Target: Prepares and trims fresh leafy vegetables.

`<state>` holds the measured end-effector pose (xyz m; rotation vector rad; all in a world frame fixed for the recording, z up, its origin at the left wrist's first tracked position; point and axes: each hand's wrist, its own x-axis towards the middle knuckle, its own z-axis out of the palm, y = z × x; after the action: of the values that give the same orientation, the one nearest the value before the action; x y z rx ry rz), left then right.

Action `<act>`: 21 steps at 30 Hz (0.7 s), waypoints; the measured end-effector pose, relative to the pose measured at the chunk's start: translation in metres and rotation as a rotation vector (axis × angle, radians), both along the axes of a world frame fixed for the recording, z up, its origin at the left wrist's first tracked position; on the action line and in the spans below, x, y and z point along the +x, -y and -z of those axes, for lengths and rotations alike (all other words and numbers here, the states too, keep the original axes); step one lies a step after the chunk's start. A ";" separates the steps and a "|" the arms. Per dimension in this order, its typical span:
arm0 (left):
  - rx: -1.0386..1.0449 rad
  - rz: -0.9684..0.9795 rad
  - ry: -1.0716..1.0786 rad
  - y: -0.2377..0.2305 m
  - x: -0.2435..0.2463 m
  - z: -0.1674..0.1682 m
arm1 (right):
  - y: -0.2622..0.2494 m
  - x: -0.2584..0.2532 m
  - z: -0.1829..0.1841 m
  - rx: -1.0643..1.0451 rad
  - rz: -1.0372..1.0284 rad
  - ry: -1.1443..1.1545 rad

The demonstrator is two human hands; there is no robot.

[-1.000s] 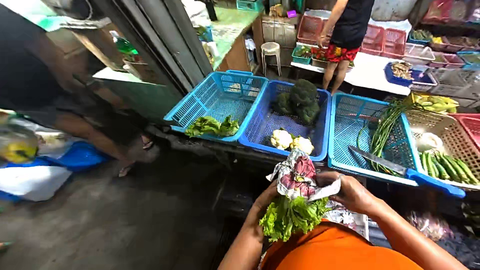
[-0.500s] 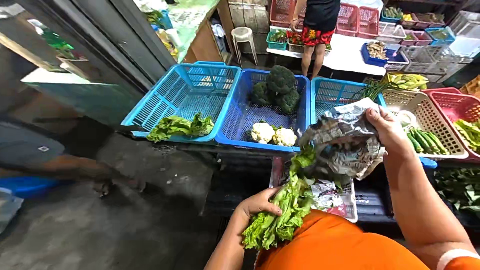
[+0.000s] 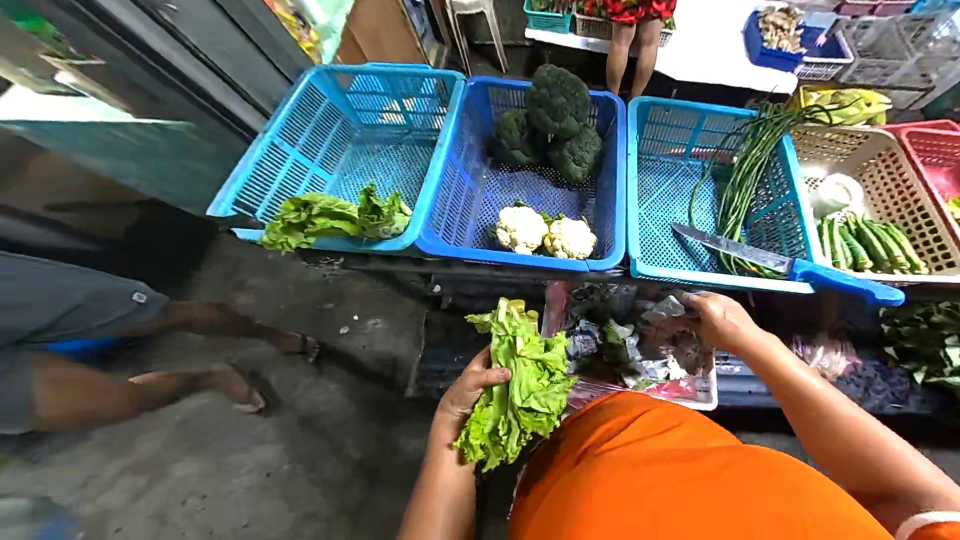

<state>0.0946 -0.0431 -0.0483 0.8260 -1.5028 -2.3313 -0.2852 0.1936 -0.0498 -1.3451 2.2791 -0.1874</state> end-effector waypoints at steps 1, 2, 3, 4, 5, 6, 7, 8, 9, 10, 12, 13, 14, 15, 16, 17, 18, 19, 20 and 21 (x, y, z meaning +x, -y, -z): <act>0.028 0.014 -0.011 -0.001 -0.009 0.000 | 0.000 0.003 0.011 0.084 0.054 -0.036; 0.050 0.021 -0.021 -0.004 -0.019 0.000 | 0.001 0.008 0.017 0.135 0.098 -0.038; 0.069 0.025 -0.036 -0.007 -0.031 0.000 | 0.003 0.016 0.019 0.123 0.123 -0.017; 0.079 0.039 -0.050 -0.010 -0.043 0.001 | 0.007 0.026 0.020 0.054 0.132 0.032; 0.075 0.063 -0.055 -0.012 -0.056 0.003 | 0.012 0.036 0.019 -0.037 0.138 0.111; 0.063 0.093 -0.046 -0.015 -0.068 0.005 | 0.018 0.046 0.017 -0.112 0.158 0.229; 0.050 0.123 -0.023 -0.019 -0.081 0.007 | 0.025 0.055 0.015 -0.171 0.191 0.395; 0.043 0.147 0.008 -0.023 -0.093 0.010 | 0.032 0.064 0.013 -0.238 0.229 0.572; 0.037 0.167 0.039 -0.027 -0.104 0.012 | 0.038 0.071 0.011 -0.301 0.269 0.725; 0.030 0.187 0.063 -0.032 -0.115 0.013 | 0.044 0.077 0.009 -0.354 0.308 0.836; 0.009 0.234 0.063 -0.038 -0.132 0.017 | 0.052 0.080 0.009 -0.437 0.369 0.964; -0.010 0.251 0.051 -0.039 -0.138 0.019 | 0.053 0.078 0.010 -0.467 0.393 1.007; -0.031 0.257 0.049 -0.040 -0.144 0.022 | 0.052 0.075 0.011 -0.485 0.401 1.031; -0.044 0.255 0.061 -0.041 -0.148 0.024 | 0.050 0.071 0.012 -0.491 0.400 1.039; -0.051 0.250 0.078 -0.043 -0.152 0.026 | 0.046 0.068 0.014 -0.489 0.399 1.037; -0.058 0.246 0.092 -0.045 -0.156 0.028 | 0.042 0.065 0.016 -0.487 0.402 1.023; -0.084 0.249 0.109 -0.046 -0.159 0.032 | 0.038 0.062 0.018 -0.484 0.414 1.004; -0.137 0.260 0.135 -0.047 -0.163 0.036 | 0.034 0.059 0.021 -0.481 0.425 0.981; -0.201 0.269 0.168 -0.047 -0.167 0.042 | 0.029 0.056 0.024 -0.474 0.432 0.954; -0.255 0.274 0.206 -0.046 -0.171 0.047 | 0.024 0.052 0.028 -0.471 0.448 0.931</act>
<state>-0.0759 0.0027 -0.0949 0.8602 -2.0670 -2.2182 -0.2336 0.1700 -0.0780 -0.6475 1.6960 -1.2674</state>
